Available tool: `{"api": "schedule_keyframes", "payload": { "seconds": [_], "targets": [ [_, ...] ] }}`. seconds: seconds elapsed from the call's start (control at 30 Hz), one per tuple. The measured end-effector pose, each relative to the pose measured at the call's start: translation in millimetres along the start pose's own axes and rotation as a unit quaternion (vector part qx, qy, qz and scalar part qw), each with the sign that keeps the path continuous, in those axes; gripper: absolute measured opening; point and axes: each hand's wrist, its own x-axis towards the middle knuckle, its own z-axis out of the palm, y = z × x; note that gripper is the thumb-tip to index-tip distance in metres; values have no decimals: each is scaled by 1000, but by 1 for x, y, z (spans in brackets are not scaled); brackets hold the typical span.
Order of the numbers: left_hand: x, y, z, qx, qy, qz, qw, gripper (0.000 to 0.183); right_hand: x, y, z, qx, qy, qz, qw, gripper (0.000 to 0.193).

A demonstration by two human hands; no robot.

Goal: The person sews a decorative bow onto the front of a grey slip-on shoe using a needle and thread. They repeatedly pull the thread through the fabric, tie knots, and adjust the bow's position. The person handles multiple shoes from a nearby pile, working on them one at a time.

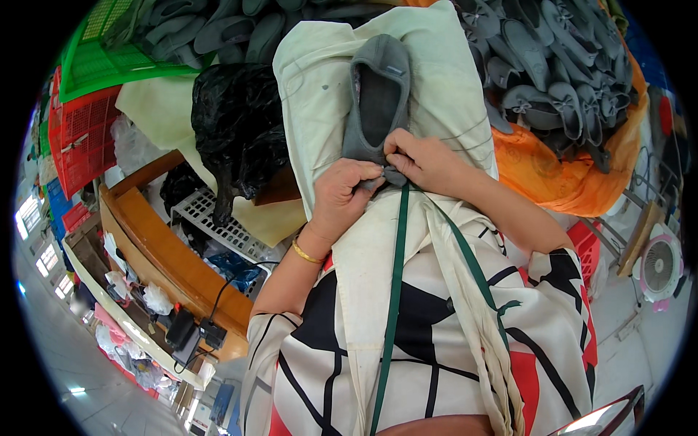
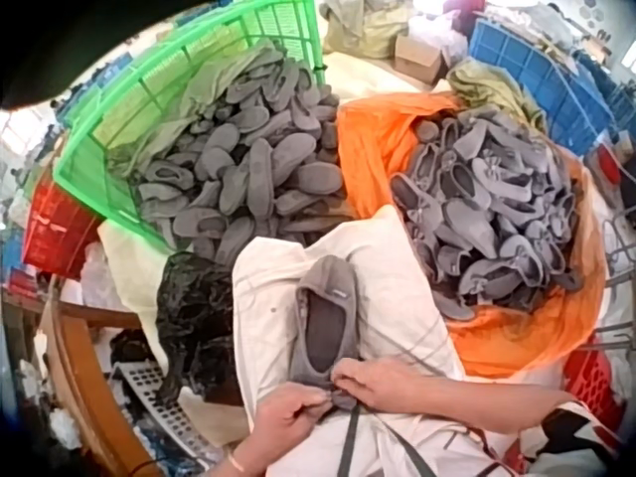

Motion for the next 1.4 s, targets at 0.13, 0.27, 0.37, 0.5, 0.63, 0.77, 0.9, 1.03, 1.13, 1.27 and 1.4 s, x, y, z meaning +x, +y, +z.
{"api": "schedule_keyframes", "payload": {
  "seconds": [0.13, 0.27, 0.37, 0.5, 0.63, 0.77, 0.9, 1.03, 1.13, 1.27, 1.4],
  "targets": [
    [-4, 0, 1, 43, -22, 40, 998, 27, 7, -5, 7, -18, 2, 31, 999, 20],
    [-2, 6, 0, 126, -30, 89, 988, 33, 13, -16, 8, -83, -22, 41, 995, 20],
    [-2, 8, 1, 161, -25, 109, 981, 36, 13, -19, 3, -133, -50, 24, 990, 18],
    [0, 9, 2, 214, -21, 155, 964, 30, 14, -35, -14, -256, -17, -53, 965, 9],
    [3, 12, 1, 241, -30, 170, 955, 29, 22, -38, -12, -232, -5, -117, 966, 6],
    [3, 13, 0, 248, -22, 180, 952, 31, 28, -31, -6, -199, -40, -87, 975, 5],
    [3, 11, 1, 221, -13, 161, 962, 41, 30, -19, 3, -135, -10, -98, 986, 4],
    [2, 11, -1, 180, -25, 119, 976, 37, 45, -21, 8, 205, 58, -38, 976, 8],
    [5, 8, -2, 170, -28, 97, 980, 33, 46, -34, -8, 344, 35, 71, 936, 17],
    [11, 12, -3, 160, -35, 64, 984, 27, 27, -29, -59, 401, 21, 134, 906, 16],
    [12, 15, -5, 166, -49, 54, 983, 24, 7, -7, -165, 472, 196, -26, 859, 7]
  ]
}}
